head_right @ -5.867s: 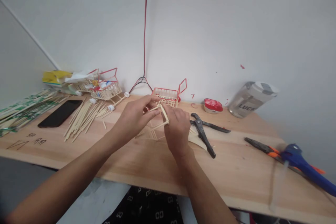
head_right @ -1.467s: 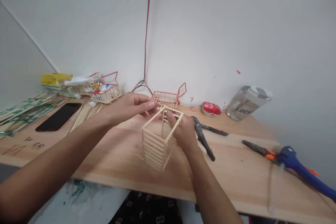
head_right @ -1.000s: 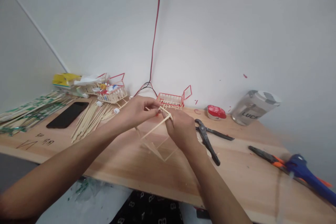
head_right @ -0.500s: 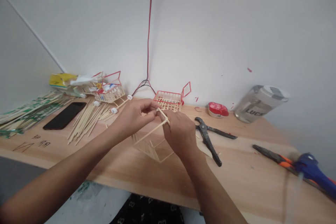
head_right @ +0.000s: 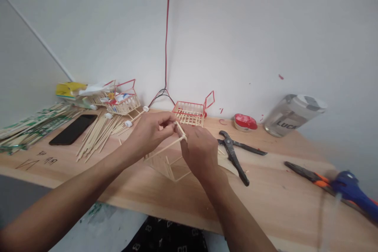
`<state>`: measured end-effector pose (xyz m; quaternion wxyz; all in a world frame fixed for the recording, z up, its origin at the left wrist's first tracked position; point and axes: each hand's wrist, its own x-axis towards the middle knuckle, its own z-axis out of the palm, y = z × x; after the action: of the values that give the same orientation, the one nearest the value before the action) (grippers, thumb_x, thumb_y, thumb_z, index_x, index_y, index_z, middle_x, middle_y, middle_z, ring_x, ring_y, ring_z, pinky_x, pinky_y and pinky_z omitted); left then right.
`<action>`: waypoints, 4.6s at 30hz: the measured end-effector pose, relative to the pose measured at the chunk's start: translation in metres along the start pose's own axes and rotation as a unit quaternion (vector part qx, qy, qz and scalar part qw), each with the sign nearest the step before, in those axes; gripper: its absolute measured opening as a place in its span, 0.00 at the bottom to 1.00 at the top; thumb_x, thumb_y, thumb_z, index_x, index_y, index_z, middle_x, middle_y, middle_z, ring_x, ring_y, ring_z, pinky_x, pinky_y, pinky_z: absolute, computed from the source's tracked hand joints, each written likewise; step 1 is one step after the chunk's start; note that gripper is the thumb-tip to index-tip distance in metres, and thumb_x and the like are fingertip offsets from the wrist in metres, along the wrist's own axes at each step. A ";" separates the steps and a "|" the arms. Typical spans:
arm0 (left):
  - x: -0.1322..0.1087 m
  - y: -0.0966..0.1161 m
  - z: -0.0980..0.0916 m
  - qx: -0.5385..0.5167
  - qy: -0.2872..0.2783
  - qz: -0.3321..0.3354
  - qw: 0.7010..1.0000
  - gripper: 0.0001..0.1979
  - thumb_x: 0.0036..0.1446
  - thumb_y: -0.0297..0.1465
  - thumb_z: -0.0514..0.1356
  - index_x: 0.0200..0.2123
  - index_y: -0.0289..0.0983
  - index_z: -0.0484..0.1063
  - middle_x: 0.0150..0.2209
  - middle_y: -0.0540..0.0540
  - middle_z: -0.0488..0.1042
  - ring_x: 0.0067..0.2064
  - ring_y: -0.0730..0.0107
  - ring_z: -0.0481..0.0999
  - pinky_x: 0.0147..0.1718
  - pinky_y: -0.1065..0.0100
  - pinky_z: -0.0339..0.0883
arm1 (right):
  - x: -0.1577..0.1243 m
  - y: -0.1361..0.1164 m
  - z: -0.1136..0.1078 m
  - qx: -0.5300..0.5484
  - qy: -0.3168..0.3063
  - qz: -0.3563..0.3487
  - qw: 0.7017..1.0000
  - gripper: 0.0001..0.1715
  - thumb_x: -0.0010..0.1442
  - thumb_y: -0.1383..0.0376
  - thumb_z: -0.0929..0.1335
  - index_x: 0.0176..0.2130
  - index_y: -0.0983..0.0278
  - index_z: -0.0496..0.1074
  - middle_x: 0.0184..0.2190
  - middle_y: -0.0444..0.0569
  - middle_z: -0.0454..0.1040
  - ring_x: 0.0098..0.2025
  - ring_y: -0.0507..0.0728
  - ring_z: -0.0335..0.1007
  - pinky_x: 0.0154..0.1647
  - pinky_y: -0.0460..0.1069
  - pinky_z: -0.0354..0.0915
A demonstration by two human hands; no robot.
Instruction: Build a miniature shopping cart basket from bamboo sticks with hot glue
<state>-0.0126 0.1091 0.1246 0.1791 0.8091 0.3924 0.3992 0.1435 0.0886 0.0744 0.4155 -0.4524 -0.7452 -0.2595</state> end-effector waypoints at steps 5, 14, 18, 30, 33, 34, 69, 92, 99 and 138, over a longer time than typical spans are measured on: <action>-0.001 -0.002 0.000 -0.017 -0.014 0.002 1.000 0.08 0.54 0.22 0.55 0.27 0.34 0.72 0.22 0.54 0.67 0.27 0.76 0.63 0.27 0.72 0.53 | -0.001 0.000 0.002 -0.002 0.005 -0.004 1.000 0.14 0.67 0.64 0.61 0.38 0.65 0.75 0.26 0.47 0.75 0.29 0.55 0.67 0.33 0.49 0.56; 0.000 -0.003 -0.002 -0.024 -0.031 0.006 0.999 0.08 0.57 0.24 0.53 0.27 0.35 0.70 0.23 0.54 0.65 0.28 0.74 0.63 0.28 0.71 0.53 | -0.003 -0.001 0.003 0.004 0.008 0.002 1.000 0.15 0.68 0.63 0.61 0.41 0.65 0.75 0.29 0.49 0.78 0.31 0.55 0.70 0.35 0.49 0.59; 0.000 -0.002 -0.003 -0.024 -0.042 -0.005 0.999 0.08 0.56 0.24 0.54 0.28 0.34 0.72 0.25 0.53 0.70 0.29 0.74 0.66 0.29 0.71 0.55 | -0.003 -0.002 0.003 0.013 0.006 0.005 1.000 0.14 0.67 0.64 0.61 0.42 0.65 0.75 0.32 0.49 0.79 0.32 0.55 0.72 0.36 0.49 0.60; 0.004 0.000 -0.015 -0.047 -0.091 -0.008 0.995 0.10 0.58 0.23 0.55 0.34 0.35 0.78 0.34 0.47 0.80 0.37 0.70 0.77 0.38 0.70 0.66 | -0.003 -0.001 0.005 -0.007 0.005 0.018 1.000 0.14 0.67 0.63 0.61 0.39 0.63 0.75 0.31 0.48 0.79 0.30 0.55 0.71 0.34 0.49 0.59; 0.003 -0.001 -0.016 -0.045 -0.065 -0.027 0.997 0.09 0.56 0.27 0.60 0.40 0.35 0.78 0.39 0.45 0.81 0.40 0.68 0.78 0.39 0.69 0.68 | -0.004 -0.001 0.006 0.009 0.012 0.013 1.000 0.14 0.67 0.65 0.61 0.41 0.64 0.75 0.34 0.49 0.80 0.33 0.55 0.73 0.36 0.49 0.60; 0.003 -0.001 -0.016 -0.035 -0.057 -0.028 0.997 0.09 0.56 0.27 0.60 0.40 0.35 0.78 0.39 0.45 0.81 0.39 0.68 0.78 0.38 0.69 0.68 | -0.005 -0.002 0.006 0.016 0.011 0.013 1.000 0.14 0.67 0.65 0.61 0.42 0.64 0.75 0.36 0.50 0.80 0.34 0.55 0.73 0.37 0.49 0.61; -0.001 0.001 -0.012 -0.022 -0.031 -0.003 0.999 0.08 0.57 0.26 0.57 0.30 0.34 0.76 0.28 0.50 0.77 0.32 0.73 0.73 0.32 0.71 0.62 | -0.008 -0.006 0.010 0.014 0.020 0.026 0.999 0.12 0.67 0.64 0.62 0.42 0.65 0.74 0.36 0.50 0.79 0.34 0.56 0.71 0.37 0.50 0.60; -0.058 -0.031 -0.002 -0.416 0.101 -0.220 0.876 0.29 0.47 0.31 0.69 0.53 0.35 0.70 0.47 0.42 0.75 0.40 0.70 0.75 0.38 0.71 0.68 | -0.012 0.006 0.023 0.112 0.109 -0.009 0.988 0.29 0.63 0.69 0.65 0.62 0.62 0.59 0.52 0.59 0.70 0.56 0.62 0.65 0.57 0.61 0.63; -0.056 -0.042 -0.002 -0.357 0.155 -0.163 0.907 0.23 0.51 0.30 0.66 0.52 0.36 0.72 0.45 0.43 0.75 0.40 0.71 0.74 0.38 0.72 0.68 | -0.014 0.008 0.029 0.091 0.068 -0.022 0.993 0.38 0.63 0.66 0.66 0.68 0.61 0.50 0.57 0.59 0.67 0.61 0.63 0.61 0.61 0.62 0.60; -0.082 -0.098 -0.001 -0.291 -0.064 -0.193 0.935 0.28 0.49 0.24 0.61 0.55 0.38 0.71 0.47 0.43 0.78 0.42 0.66 0.78 0.40 0.66 0.71 | -0.028 0.047 0.059 0.548 -0.087 0.431 0.712 0.25 0.63 0.49 0.62 0.50 0.62 0.72 0.45 0.54 0.78 0.47 0.59 0.75 0.45 0.55 0.71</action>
<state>-0.0924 0.1066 0.0251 0.5052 0.6542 0.3951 0.4010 0.1696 0.1424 0.0208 0.5905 -0.4379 -0.5140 0.4419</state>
